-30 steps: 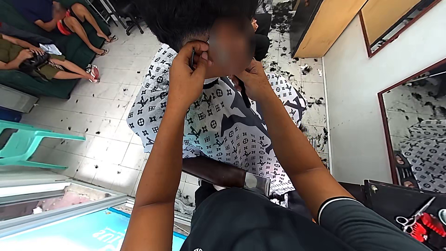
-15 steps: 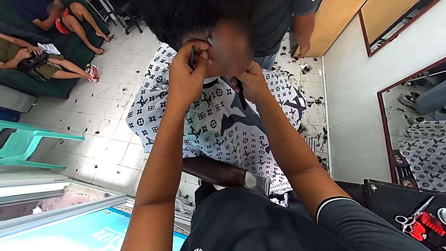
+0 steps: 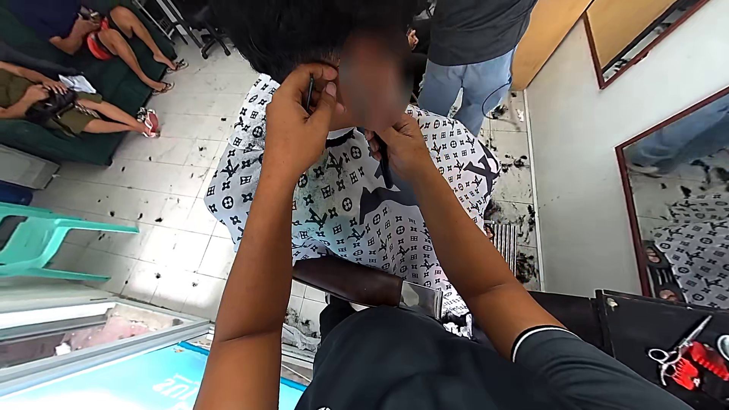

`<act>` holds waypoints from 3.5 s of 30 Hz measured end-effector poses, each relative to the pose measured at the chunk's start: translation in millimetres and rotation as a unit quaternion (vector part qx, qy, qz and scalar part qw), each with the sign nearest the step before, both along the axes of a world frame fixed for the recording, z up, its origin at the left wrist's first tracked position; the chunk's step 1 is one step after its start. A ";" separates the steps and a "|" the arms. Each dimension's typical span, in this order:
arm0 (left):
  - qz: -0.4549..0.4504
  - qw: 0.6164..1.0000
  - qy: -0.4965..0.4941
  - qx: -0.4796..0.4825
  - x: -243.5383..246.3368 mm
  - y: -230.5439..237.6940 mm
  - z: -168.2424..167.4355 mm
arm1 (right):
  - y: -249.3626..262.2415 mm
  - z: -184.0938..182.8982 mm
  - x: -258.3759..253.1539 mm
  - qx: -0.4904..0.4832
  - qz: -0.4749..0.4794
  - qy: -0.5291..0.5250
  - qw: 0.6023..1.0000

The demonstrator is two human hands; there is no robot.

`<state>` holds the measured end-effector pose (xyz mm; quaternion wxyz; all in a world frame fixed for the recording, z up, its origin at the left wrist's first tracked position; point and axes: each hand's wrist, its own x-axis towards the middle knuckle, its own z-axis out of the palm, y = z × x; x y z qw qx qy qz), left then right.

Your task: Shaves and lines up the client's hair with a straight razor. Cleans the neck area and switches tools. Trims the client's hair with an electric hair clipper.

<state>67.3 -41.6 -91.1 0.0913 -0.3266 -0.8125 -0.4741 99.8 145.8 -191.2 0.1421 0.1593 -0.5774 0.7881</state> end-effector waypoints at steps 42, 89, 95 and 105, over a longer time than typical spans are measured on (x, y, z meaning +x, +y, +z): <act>0.012 1.000 0.014 -0.015 -4.5 0.2 0.6 | -16.6 -5.8 -13.5 -0.063 0.017 -0.005 0.998; 0.003 1.000 0.009 -0.011 -6.0 0.9 0.9 | -18.6 -9.2 -13.5 -0.109 0.029 -0.003 0.994; 0.004 1.000 0.011 -0.009 -5.9 0.2 1.0 | -19.7 -10.2 -13.7 -0.123 0.035 0.000 0.992; 0.008 1.000 0.005 -0.013 -5.9 0.3 1.3 | -17.4 -10.5 -12.0 -0.103 0.031 0.007 0.994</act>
